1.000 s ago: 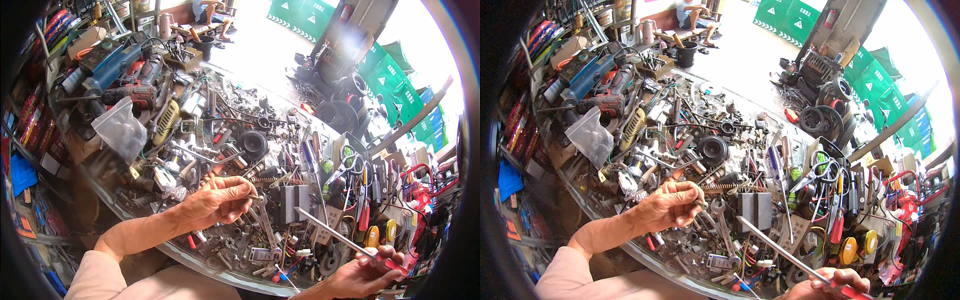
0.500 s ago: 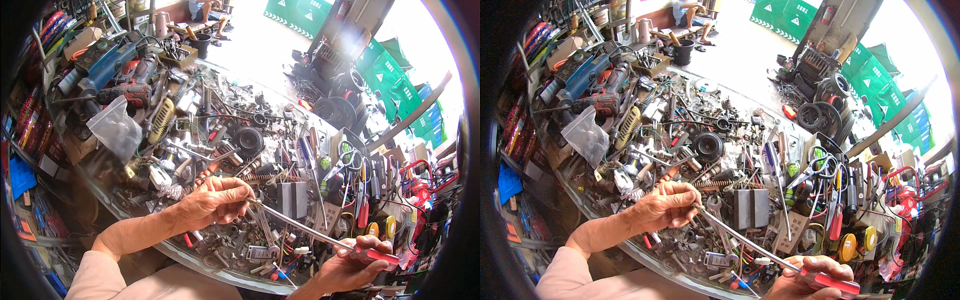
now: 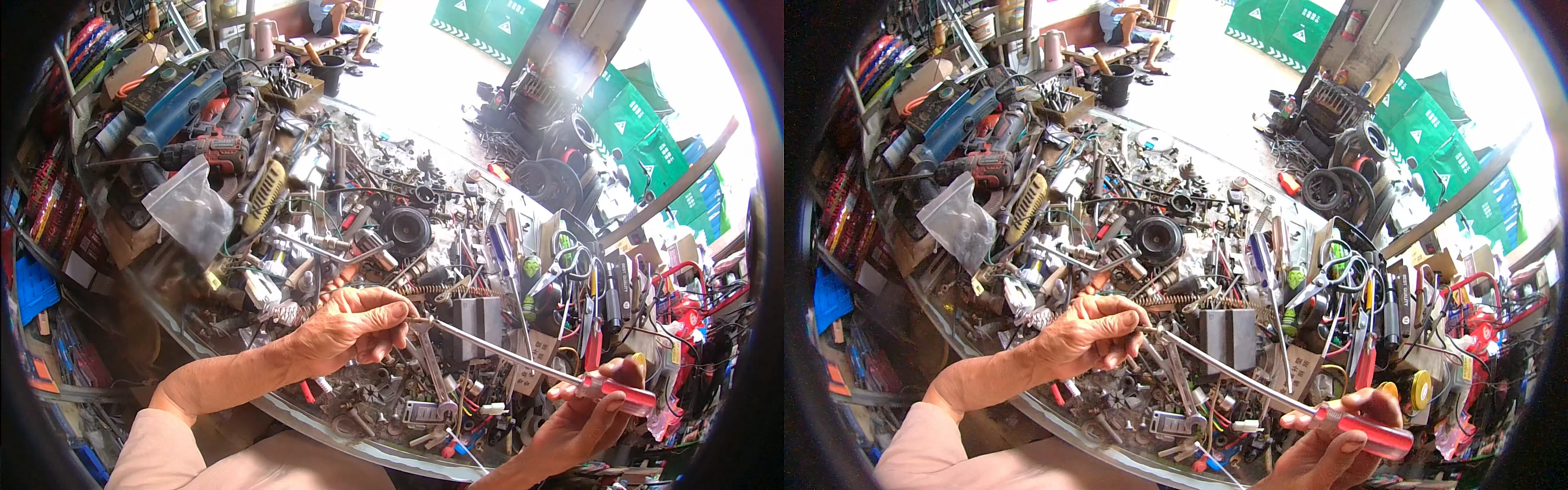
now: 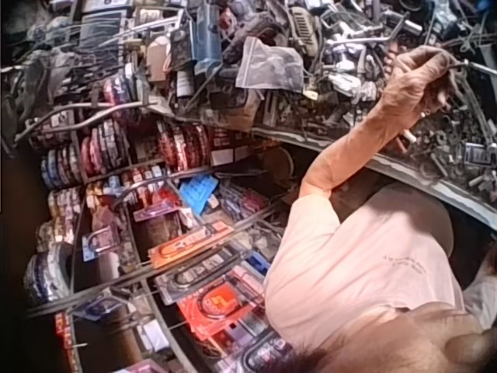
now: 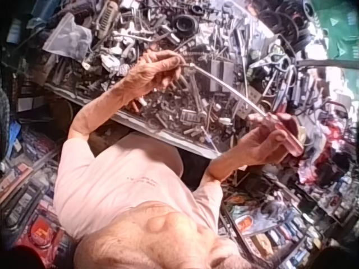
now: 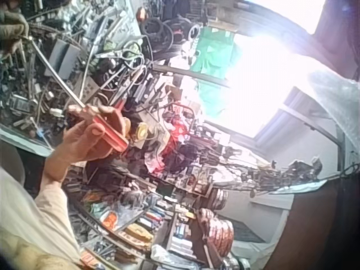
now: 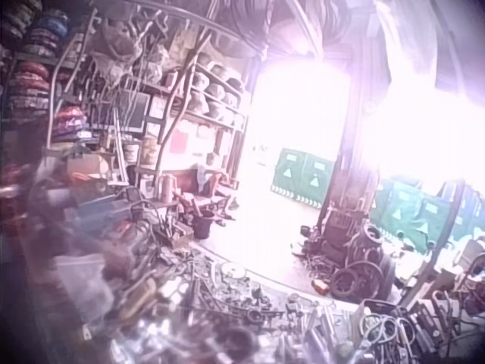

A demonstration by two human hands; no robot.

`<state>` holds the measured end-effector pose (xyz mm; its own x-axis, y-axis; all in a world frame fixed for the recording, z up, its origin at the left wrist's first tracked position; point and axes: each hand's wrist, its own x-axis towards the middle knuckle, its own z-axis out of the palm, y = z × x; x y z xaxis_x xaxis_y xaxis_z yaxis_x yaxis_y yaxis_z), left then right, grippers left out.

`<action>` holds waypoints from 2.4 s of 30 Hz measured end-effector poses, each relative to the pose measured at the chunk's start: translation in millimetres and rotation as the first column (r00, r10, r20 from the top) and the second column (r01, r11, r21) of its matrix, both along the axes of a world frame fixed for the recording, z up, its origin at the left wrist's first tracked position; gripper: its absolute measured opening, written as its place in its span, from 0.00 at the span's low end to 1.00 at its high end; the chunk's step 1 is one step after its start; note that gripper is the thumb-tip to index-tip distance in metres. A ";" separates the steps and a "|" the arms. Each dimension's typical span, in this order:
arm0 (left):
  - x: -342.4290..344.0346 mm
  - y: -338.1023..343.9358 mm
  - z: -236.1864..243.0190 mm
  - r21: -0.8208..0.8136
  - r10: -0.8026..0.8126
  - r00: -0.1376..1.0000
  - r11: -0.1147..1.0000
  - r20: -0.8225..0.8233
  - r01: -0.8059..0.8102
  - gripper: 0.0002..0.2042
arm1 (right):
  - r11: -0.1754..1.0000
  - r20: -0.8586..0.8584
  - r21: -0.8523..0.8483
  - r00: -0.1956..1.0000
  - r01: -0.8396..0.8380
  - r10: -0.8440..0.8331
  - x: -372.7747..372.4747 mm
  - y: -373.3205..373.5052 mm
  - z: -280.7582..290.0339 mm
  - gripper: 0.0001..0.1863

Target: The person uses a screwdriver to manipulate a small metal component held in their left hand. They repeatedly insert the tool into the object, twist it, and inspect the result. The person also briefly handles a socket wrench and a small yellow container before returning to the screwdriver work.

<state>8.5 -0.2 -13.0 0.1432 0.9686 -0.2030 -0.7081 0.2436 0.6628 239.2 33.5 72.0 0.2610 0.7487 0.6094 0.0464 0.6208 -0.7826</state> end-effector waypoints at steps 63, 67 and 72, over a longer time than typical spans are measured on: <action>-17.8 5.8 10.7 0.119 0.328 0.942 0.940 -0.069 -0.319 0.08 | 0.843 -0.204 -0.428 0.944 -0.326 0.261 29.8 31.1 -20.3 0.19; -21.2 10.2 18.9 0.119 0.321 0.945 0.943 -0.063 -0.312 0.09 | 0.862 -0.202 -0.408 0.950 -0.302 0.237 32.7 33.5 -33.1 0.14; -30.5 22.5 28.3 0.137 0.299 0.950 0.949 -0.096 -0.285 0.09 | 0.859 -0.205 -0.439 0.960 -0.265 0.191 25.4 33.0 -32.1 0.15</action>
